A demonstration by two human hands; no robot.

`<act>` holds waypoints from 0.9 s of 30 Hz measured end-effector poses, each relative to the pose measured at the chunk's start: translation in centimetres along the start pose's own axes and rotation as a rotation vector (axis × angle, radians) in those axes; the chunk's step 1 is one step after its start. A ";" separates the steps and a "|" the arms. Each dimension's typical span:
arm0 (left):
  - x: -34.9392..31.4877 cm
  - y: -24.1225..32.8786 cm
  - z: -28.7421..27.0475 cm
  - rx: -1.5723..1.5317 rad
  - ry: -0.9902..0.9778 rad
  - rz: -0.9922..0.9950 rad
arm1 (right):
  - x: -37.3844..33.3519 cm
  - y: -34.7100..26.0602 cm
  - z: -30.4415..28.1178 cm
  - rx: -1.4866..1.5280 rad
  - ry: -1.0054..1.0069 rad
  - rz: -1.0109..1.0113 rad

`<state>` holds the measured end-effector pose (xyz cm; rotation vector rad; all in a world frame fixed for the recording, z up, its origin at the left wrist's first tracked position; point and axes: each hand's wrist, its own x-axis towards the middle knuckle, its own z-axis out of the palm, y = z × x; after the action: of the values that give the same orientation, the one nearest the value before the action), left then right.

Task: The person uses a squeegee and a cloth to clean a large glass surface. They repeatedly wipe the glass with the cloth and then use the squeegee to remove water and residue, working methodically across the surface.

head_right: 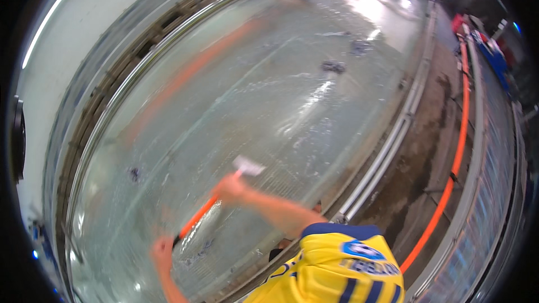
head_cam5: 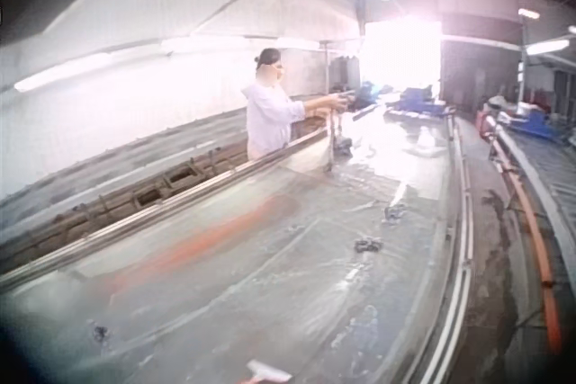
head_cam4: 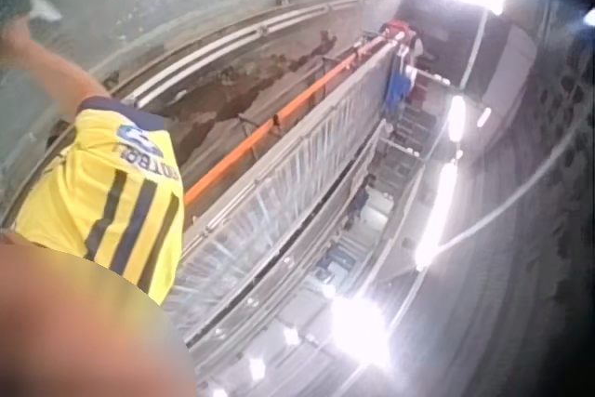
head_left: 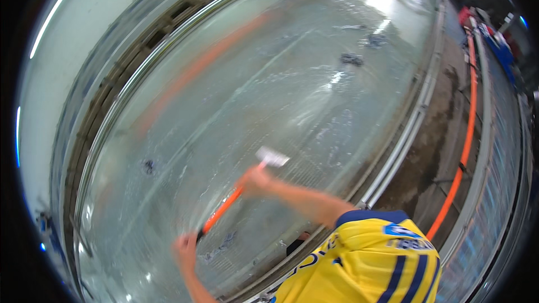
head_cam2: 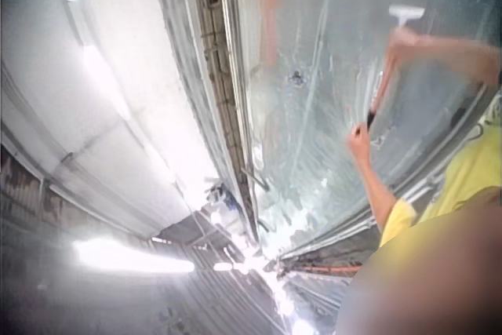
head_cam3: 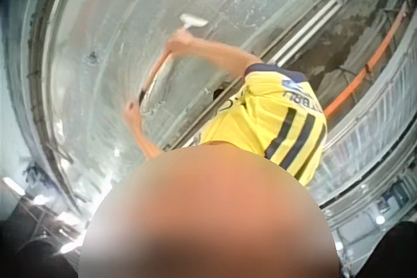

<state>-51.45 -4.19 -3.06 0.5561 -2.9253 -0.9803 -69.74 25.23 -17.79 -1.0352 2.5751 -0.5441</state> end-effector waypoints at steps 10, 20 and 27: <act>-26.3 0.7 -16.0 0.479 0.136 -0.499 | -7.6 -27.3 11.9 0.398 -0.082 -0.474; -6.5 20.9 5.2 0.184 0.051 0.197 | -20.3 9.2 -2.2 0.274 0.079 0.121; -10.4 41.5 25.8 0.092 -0.198 0.382 | -31.8 36.8 -13.3 -0.022 0.500 0.079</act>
<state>-58.42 45.06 1.52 -0.1095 -3.0860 -0.8989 -75.15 75.36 -18.27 -0.8859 3.0402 -0.8460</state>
